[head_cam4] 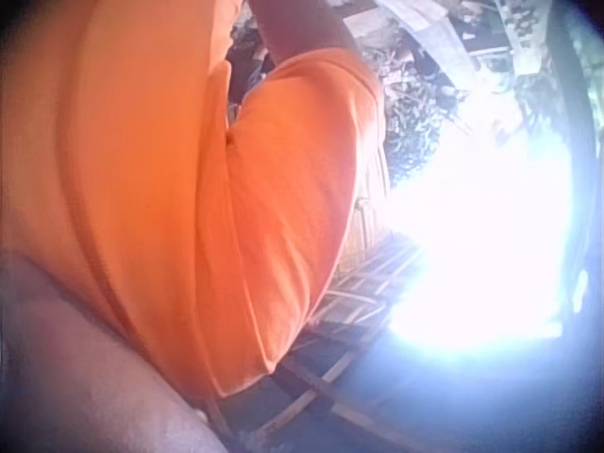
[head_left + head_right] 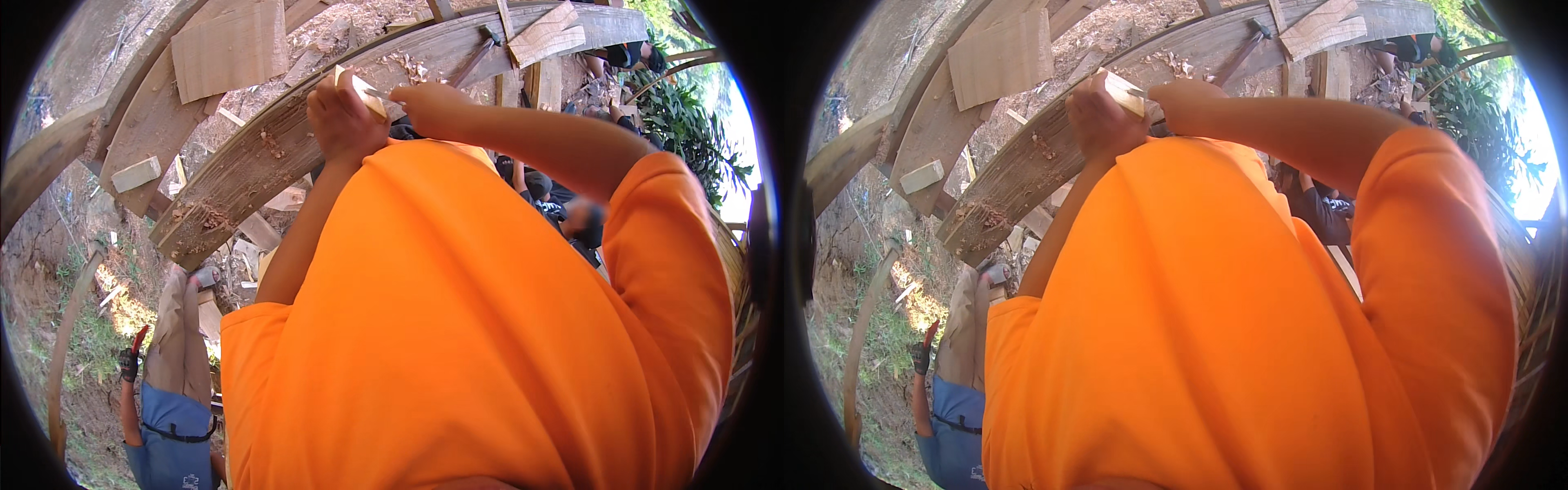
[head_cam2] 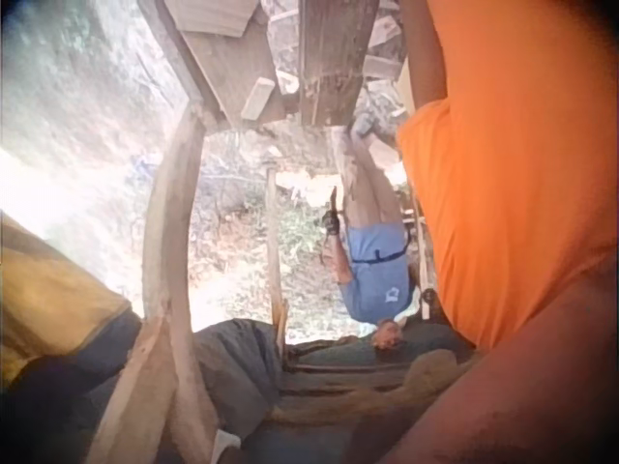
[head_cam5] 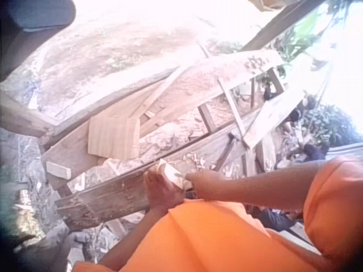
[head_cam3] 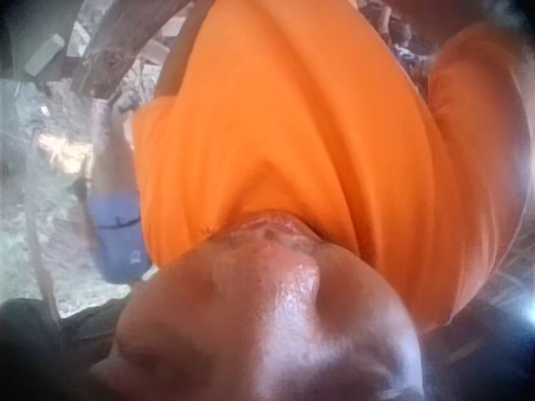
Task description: The person carves a wooden block held on a larger beam using a small knife, then checks the shape by picking it up and looking at it.
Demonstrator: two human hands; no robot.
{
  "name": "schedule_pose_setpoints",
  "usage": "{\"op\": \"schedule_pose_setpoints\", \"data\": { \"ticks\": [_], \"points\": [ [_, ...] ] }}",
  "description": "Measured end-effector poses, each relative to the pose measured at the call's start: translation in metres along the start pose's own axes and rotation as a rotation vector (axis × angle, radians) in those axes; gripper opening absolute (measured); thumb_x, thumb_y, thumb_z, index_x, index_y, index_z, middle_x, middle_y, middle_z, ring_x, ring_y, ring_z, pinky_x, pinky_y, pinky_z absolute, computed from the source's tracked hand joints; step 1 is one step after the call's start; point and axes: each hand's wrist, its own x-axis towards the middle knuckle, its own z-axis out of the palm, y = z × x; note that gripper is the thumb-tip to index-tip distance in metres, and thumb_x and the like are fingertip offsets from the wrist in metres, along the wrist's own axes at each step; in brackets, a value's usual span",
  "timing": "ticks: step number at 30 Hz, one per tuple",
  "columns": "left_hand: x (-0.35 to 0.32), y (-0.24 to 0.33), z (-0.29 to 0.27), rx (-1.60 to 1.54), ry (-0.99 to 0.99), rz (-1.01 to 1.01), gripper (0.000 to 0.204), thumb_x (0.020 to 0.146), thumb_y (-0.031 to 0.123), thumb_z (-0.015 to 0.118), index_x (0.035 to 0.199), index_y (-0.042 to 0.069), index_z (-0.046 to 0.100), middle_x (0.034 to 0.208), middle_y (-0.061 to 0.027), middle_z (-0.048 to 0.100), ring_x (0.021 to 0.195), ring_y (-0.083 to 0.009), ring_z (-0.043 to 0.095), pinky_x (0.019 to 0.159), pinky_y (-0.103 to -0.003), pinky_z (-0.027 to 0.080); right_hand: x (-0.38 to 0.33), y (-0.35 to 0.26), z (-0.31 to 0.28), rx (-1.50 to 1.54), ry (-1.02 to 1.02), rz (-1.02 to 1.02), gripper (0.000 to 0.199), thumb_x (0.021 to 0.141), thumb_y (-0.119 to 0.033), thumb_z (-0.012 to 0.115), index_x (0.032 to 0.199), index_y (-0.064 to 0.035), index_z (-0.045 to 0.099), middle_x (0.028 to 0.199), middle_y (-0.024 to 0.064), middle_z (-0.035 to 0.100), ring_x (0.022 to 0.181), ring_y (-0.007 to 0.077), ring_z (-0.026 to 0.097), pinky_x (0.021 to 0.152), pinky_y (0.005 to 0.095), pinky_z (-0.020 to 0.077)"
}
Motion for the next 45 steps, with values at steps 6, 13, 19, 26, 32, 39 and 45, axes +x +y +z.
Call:
{"op": "schedule_pose_setpoints", "data": {
  "ticks": [6,13,19,26,32,39,45],
  "points": [
    [-0.012,-0.014,-0.021,0.005,-0.058,0.054,0.091,0.065,0.026,0.088,0.139,0.007,0.040,0.125,-0.0201,0.048,0.111,-0.0419,0.050,0.095,-0.053,0.045,-0.008,0.010,-0.010,0.183,-0.082,0.071,0.034,0.101,-0.018,0.057,0.133,-0.0151,0.068,0.099,0.0208,0.076,0.082,0.0340,0.074,0.075,0.0472,0.0589],
    [-0.011,-0.011,-0.024,0.060,-0.163,0.007,0.091,0.073,0.035,0.090,0.140,-0.002,0.041,0.125,-0.0215,0.052,0.120,-0.0405,0.049,0.104,-0.054,0.040,0.012,-0.016,-0.056,0.129,-0.318,0.070,0.059,0.079,0.002,0.047,0.135,-0.0022,0.062,0.075,0.0198,0.069,0.052,0.0279,0.066,0.042,0.0418,0.0509],
    [-0.015,-0.015,-0.016,0.024,-0.060,0.046,0.091,0.071,0.032,0.091,0.141,0.002,0.042,0.125,-0.0222,0.052,0.119,-0.0417,0.050,0.105,-0.053,0.042,0.035,-0.029,-0.055,-0.011,-0.465,0.173,0.059,0.088,0.001,0.047,0.146,-0.0096,0.053,0.077,0.0180,0.068,0.051,0.0256,0.066,0.043,0.0403,0.0554],
    [-0.008,-0.003,-0.012,0.082,-0.038,-0.005,0.087,0.064,0.025,0.087,0.137,0.003,0.044,0.115,-0.0199,0.052,0.104,-0.0402,0.054,0.093,-0.051,0.046,0.048,-0.025,-0.052,0.166,-0.481,0.233,0.054,0.083,0.004,0.046,0.136,-0.0044,0.055,0.074,0.0172,0.064,0.049,0.0248,0.063,0.040,0.0400,0.0496],
    [-0.010,-0.014,0.000,0.078,0.017,0.074,0.081,0.066,0.024,0.084,0.134,0.003,0.045,0.113,-0.0186,0.051,0.100,-0.0391,0.054,0.089,-0.050,0.046,0.047,-0.046,-0.060,0.041,-0.507,0.198,0.052,0.082,0.007,0.044,0.132,-0.0034,0.056,0.077,0.0177,0.065,0.049,0.0255,0.062,0.039,0.0409,0.0488],
    [-0.005,-0.008,0.009,0.052,0.058,0.042,0.082,0.068,0.024,0.082,0.137,0.005,0.042,0.118,-0.0185,0.049,0.105,-0.0395,0.052,0.089,-0.053,0.046,0.017,-0.051,-0.052,0.072,-0.363,0.144,0.050,0.087,0.005,0.048,0.134,-0.0078,0.059,0.087,0.0228,0.069,0.058,0.0332,0.068,0.046,0.0460,0.0528],
    [-0.010,-0.004,-0.013,0.036,-0.047,0.015,0.089,0.070,0.030,0.086,0.140,0.003,0.039,0.121,-0.0190,0.049,0.113,-0.0399,0.049,0.097,-0.053,0.043,-0.015,-0.009,0.018,0.167,0.037,0.080,0.037,0.099,-0.018,0.058,0.136,-0.0156,0.061,0.100,0.0251,0.074,0.093,0.0449,0.071,0.083,0.0538,0.0545]
  ]
}}
